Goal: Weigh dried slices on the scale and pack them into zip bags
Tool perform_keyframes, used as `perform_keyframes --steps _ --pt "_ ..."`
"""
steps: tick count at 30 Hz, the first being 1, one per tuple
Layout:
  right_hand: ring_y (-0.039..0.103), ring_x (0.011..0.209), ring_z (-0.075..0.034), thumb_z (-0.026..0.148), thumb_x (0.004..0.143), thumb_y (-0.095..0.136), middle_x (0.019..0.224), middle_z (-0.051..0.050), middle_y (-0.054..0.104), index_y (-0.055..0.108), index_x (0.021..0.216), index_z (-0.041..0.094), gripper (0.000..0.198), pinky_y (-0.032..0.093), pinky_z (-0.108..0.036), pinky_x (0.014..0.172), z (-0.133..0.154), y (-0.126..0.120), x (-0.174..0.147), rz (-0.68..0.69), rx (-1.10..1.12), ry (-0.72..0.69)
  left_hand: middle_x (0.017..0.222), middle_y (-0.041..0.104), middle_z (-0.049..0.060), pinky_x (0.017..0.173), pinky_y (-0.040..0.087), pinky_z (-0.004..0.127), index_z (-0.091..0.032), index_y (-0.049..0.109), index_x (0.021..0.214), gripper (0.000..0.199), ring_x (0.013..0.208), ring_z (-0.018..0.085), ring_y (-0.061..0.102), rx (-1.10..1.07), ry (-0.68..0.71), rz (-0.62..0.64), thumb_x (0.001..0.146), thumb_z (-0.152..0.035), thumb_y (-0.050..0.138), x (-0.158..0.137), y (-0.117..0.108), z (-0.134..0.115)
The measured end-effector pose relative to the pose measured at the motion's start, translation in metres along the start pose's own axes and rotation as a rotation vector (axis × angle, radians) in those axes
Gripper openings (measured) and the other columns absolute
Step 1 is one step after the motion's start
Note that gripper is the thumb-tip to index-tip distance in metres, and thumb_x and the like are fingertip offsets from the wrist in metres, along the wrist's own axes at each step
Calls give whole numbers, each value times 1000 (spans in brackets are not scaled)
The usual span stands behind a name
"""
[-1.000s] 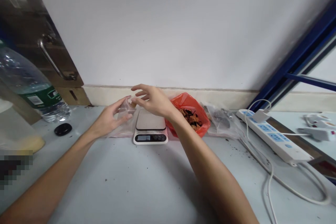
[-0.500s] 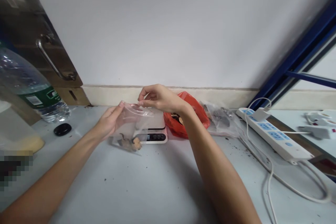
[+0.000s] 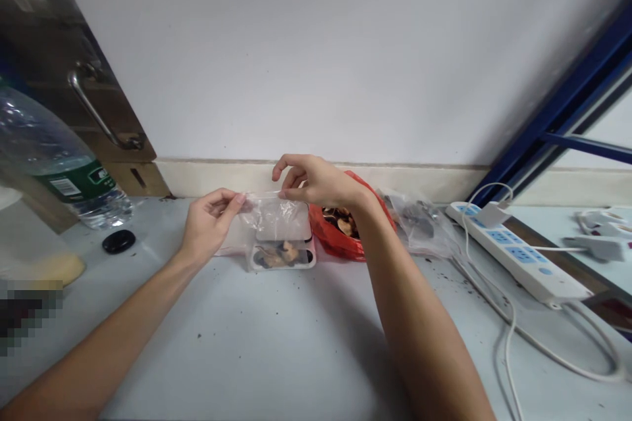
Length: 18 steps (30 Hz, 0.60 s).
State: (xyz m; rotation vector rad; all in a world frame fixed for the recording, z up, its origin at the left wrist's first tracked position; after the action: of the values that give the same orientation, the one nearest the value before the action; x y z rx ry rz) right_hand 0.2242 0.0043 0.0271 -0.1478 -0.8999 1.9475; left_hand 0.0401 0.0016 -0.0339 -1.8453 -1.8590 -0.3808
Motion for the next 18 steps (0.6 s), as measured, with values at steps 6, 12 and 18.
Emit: perform_keyframes --steps 6,12,18 --pt "68 79 -18 37 80 73 83 -5 74 69 91 17 23 50 -30 70 12 14 5 8 -101 -4 70 69 2 67 53 28 -20 63 73 29 69 17 65 53 102 40 88 -44 64 -9 11 -10" --pt "56 67 -13 29 89 63 75 -1 68 68 81 17 16 43 -27 62 16 30 10 115 -148 -70 72 69 3 69 52 30 -20 63 75 26 71 19 64 123 114 70 90 -42 59 -12 14 -9" --pt "46 61 -13 35 97 50 69 1 55 58 81 20 23 38 -27 57 7 32 0 261 -236 -10 69 63 0 69 50 30 -22 55 72 25 68 17 58 214 166 103 91 -37 54 -11 16 -13"
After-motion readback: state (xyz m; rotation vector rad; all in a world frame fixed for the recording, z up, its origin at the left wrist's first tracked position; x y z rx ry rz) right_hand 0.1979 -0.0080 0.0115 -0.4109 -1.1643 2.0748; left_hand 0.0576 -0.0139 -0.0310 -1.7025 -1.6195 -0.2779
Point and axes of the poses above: each hand's wrist, its own x-axis towards the middle knuckle, its own y-axis out of the palm, z = x × y, the point moved 6 cm from there along x, towards the middle knuckle
